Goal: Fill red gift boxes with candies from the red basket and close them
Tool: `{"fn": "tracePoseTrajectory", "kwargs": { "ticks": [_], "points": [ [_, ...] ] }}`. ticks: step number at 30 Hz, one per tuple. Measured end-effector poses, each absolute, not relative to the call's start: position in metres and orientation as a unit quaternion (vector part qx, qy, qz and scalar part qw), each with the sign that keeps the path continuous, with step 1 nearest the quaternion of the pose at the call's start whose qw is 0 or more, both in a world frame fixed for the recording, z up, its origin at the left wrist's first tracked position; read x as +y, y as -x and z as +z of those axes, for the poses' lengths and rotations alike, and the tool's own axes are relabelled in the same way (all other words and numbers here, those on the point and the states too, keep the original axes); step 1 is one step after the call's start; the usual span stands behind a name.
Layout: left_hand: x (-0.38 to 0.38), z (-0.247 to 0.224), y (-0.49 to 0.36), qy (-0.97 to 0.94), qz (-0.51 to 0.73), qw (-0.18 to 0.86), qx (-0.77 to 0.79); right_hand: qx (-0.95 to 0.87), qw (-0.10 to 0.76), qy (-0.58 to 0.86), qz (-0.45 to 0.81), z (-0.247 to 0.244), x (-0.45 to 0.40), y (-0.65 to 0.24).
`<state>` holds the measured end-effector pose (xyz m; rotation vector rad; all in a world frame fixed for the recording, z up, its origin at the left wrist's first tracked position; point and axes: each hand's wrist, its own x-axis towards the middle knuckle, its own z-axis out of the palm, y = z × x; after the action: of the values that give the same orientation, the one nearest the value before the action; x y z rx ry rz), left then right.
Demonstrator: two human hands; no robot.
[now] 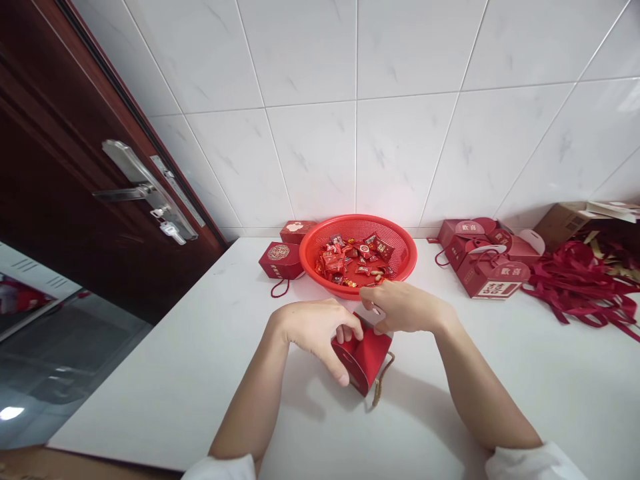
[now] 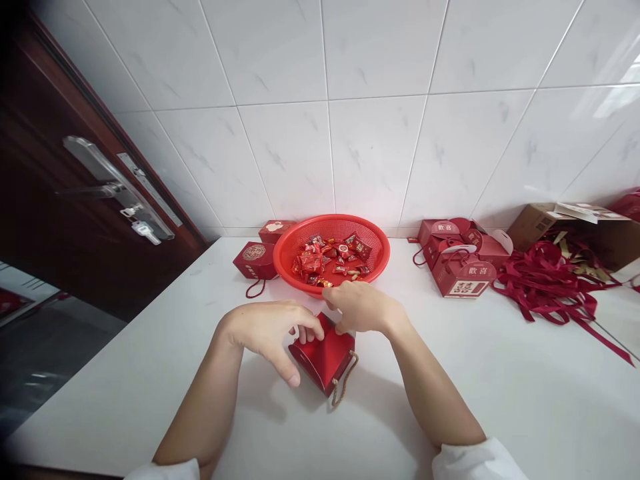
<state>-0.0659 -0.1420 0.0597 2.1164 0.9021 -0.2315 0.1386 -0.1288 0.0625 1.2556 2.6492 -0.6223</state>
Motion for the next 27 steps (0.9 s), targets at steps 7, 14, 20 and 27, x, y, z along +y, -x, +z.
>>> {"fn": "tracePoseTrajectory", "kwargs": {
  "ticks": [7, 14, 20, 27],
  "points": [
    [-0.132, 0.051, 0.063, -0.822, -0.086, 0.338, 0.450, 0.902, 0.021, -0.300, -0.311, 0.069, -0.131, -0.147],
    [-0.131, 0.047, 0.061, -0.811, -0.089, 0.316, 0.485, 0.890, 0.051, -0.255, -0.374, 0.060, -0.127, -0.146],
    [-0.123, 0.044, 0.057, -0.839, -0.103, 0.365, 0.389, 0.897, 0.016, -0.246, -0.368, 0.062, -0.120, -0.158],
    [-0.114, 0.037, 0.058, -0.827, -0.111, 0.390, 0.391, 0.880, 0.034, -0.242, -0.407, 0.056, -0.114, -0.180]
  ]
}}
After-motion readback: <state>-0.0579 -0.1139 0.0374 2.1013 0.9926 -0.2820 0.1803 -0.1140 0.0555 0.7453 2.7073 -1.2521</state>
